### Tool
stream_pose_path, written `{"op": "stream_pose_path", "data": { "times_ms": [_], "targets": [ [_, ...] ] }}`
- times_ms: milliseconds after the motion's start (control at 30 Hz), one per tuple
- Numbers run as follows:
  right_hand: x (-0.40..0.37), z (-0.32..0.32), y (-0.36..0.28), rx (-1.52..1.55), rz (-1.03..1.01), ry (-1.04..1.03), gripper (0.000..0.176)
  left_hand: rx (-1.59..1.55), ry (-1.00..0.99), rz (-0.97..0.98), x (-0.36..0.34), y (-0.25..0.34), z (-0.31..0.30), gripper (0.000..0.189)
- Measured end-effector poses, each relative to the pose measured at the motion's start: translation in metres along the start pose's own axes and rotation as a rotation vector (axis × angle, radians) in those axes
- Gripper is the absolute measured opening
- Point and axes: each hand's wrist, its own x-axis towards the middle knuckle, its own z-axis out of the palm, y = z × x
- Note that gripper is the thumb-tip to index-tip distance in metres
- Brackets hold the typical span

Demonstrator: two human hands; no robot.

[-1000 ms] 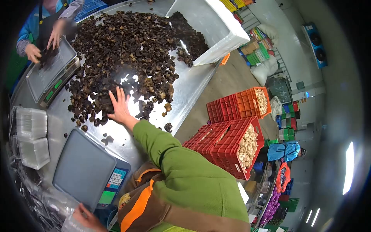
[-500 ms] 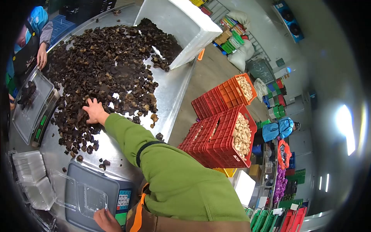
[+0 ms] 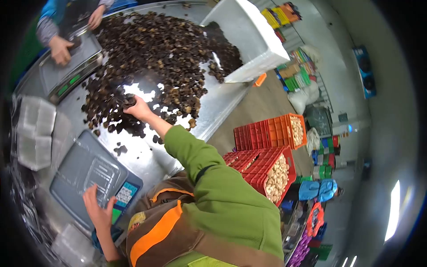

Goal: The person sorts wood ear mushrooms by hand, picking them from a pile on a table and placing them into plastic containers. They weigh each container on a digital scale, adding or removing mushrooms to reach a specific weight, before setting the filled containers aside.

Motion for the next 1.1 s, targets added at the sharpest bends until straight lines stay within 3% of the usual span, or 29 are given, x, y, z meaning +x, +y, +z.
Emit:
{"op": "stream_pose_path", "data": {
  "times_ms": [100, 167, 200, 267, 333, 400, 533, 600, 667, 800, 867, 900, 1000, 1033, 1100],
  "targets": [
    [-0.054, 0.023, -0.054, 0.065, -0.151, -0.197, 0.058, 0.052, 0.179, -0.046, 0.008, 0.004, -0.006, 0.096],
    [-0.076, 0.053, -0.040, 0.149, -0.319, -0.289, 0.060, 0.085, 0.243, -0.074, 0.013, 0.001, -0.005, 0.106],
    [-0.100, 0.061, -0.063, 0.000, -0.408, -0.355, 0.059, 0.065, 0.287, -0.064, 0.018, 0.000, -0.005, 0.114],
    [-0.136, 0.088, -0.083, -0.173, -0.798, -0.380, 0.047, 0.049, 0.340, -0.061, 0.024, -0.003, -0.003, 0.121],
    [-0.162, 0.115, -0.081, -0.269, -0.798, -0.451, 0.052, 0.002, 0.343, -0.069, 0.026, -0.005, 0.003, 0.129],
    [-0.181, 0.127, -0.086, -0.583, -0.800, -0.582, 0.060, -0.038, 0.366, -0.086, 0.023, -0.011, 0.012, 0.124],
    [-0.183, 0.127, -0.092, -0.488, -0.859, -0.629, 0.052, -0.020, 0.397, -0.087, 0.015, -0.022, 0.021, 0.106],
    [-0.175, 0.118, -0.102, -0.285, -0.840, -0.623, 0.038, -0.143, 0.424, -0.231, 0.016, -0.020, 0.022, 0.099],
    [-0.157, 0.100, -0.109, -0.268, -0.720, -0.586, 0.033, -0.178, 0.438, -0.256, 0.016, -0.016, 0.016, 0.091],
    [-0.096, 0.049, -0.060, -0.293, -0.448, -0.276, 0.027, -0.027, 0.445, -0.150, 0.006, -0.014, 0.006, 0.075],
    [-0.077, 0.027, -0.020, -0.593, -0.351, -0.112, 0.038, -0.041, 0.499, -0.196, -0.004, -0.016, 0.005, 0.063],
    [-0.075, 0.021, -0.007, -0.785, -0.271, -0.172, 0.046, -0.046, 0.545, -0.201, -0.006, -0.015, 0.003, 0.051],
    [-0.084, 0.038, 0.067, -0.887, -0.520, -0.205, 0.055, -0.014, 0.600, -0.285, -0.012, -0.015, 0.003, 0.044],
    [-0.093, 0.045, 0.075, -0.876, -0.540, -0.237, 0.055, -0.004, 0.648, -0.241, -0.011, -0.010, 0.003, 0.033],
    [-0.107, 0.052, 0.084, -0.893, -0.616, -0.250, 0.052, -0.012, 0.606, -0.154, -0.013, 0.001, 0.006, 0.029]
  ]
}}
